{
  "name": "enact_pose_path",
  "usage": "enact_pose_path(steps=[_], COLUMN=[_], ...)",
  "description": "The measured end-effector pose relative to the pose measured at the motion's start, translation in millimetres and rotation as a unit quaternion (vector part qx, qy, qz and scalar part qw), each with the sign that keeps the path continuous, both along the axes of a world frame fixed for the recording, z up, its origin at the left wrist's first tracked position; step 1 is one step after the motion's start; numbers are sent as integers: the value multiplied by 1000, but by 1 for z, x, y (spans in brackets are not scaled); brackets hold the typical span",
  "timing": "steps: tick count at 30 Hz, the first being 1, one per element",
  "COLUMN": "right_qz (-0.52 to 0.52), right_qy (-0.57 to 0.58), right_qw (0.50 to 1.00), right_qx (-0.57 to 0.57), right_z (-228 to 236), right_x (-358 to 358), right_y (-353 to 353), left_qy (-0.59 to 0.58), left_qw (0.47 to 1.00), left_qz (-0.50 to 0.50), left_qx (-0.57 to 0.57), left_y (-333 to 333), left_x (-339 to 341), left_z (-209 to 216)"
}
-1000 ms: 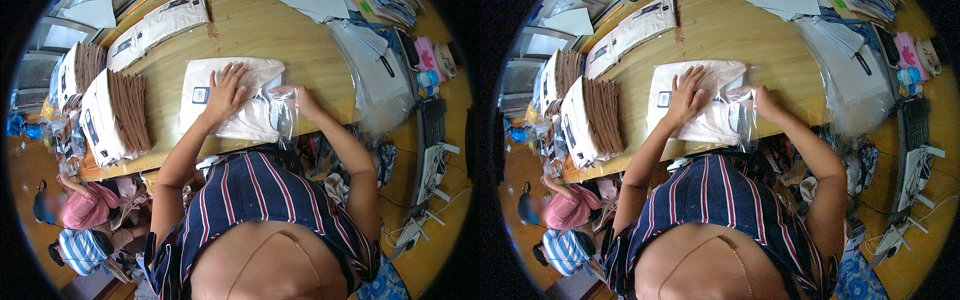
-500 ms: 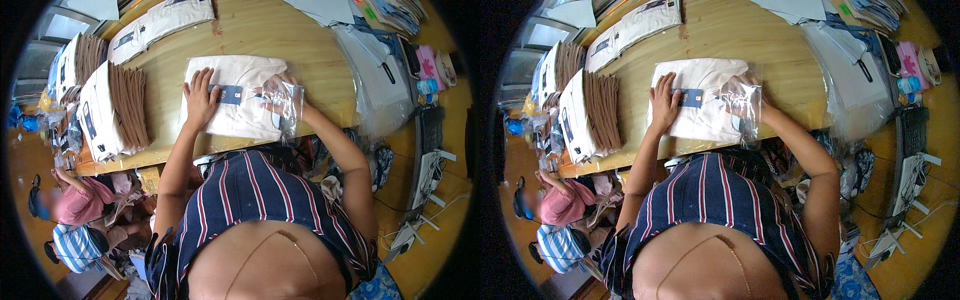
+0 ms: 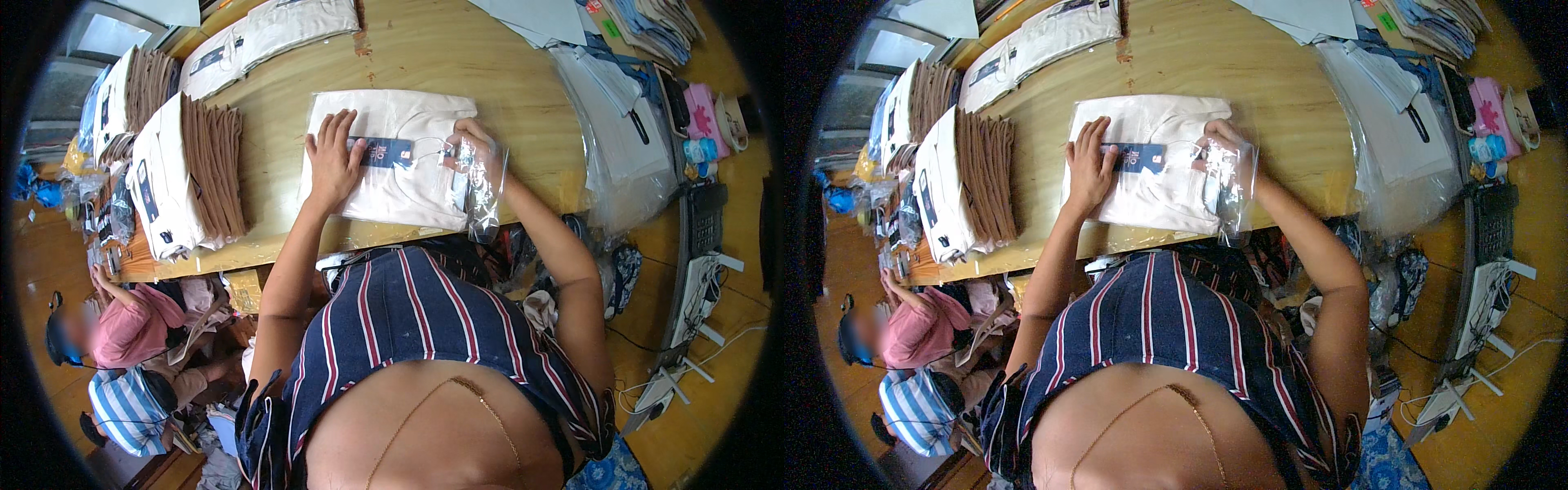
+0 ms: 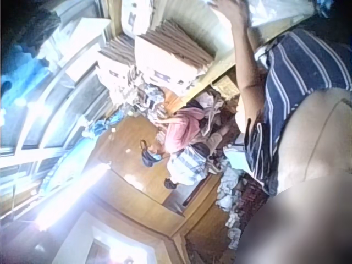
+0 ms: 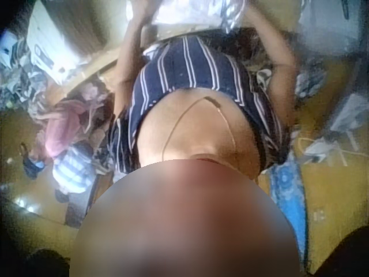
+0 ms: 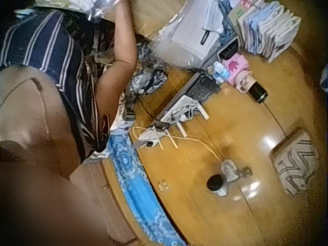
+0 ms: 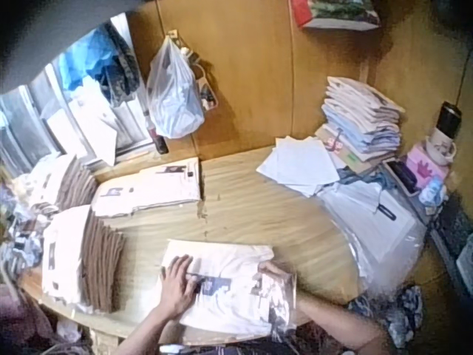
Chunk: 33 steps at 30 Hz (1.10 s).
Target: The person repeatedly places folded shirts into clear plastic bags, inserts white paper inserts, and seals the bags on a wooden table. The person stacks the packaged shirts to the left side of the table.
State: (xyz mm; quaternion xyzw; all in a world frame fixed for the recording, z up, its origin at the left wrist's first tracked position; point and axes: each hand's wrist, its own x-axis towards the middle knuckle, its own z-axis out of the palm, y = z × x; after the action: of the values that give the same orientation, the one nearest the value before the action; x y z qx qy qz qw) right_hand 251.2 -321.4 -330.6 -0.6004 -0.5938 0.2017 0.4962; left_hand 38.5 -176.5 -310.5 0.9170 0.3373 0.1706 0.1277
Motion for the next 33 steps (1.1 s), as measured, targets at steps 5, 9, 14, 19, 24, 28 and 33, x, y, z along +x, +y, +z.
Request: enact_pose_path(steps=[5, 9, 14, 19, 24, 28, 33], right_qz=[16, 8, 98, 29, -35, 45, -59], right_qy=[-119, 57, 474, 85, -76, 57, -148], right_qw=[992, 997, 866, 996, 996, 997, 987], right_qx=[-33, -42, -123, -12, -25, -7, -15], right_z=[5, -13, -5, -4, 2, -7, -13], right_x=[8, 8, 4, 3, -2, 2, 0], right_y=[-1, -2, -11, -5, -3, -1, 0], left_qy=[5, 10, 15, 26, 27, 13, 19], left_qw=[1000, 1000, 1000, 1000, 1000, 1000, 1000], left_qz=[-3, 6, 11, 10, 14, 8, 11], left_qx=[-6, -9, -4, 3, 4, -9, -11], left_y=[-1, -2, 2, 2, -2, -2, -1], left_x=[0, 0, -4, -5, -7, -8, -12], left_z=[3, 8, 11, 8, 14, 16, 11])
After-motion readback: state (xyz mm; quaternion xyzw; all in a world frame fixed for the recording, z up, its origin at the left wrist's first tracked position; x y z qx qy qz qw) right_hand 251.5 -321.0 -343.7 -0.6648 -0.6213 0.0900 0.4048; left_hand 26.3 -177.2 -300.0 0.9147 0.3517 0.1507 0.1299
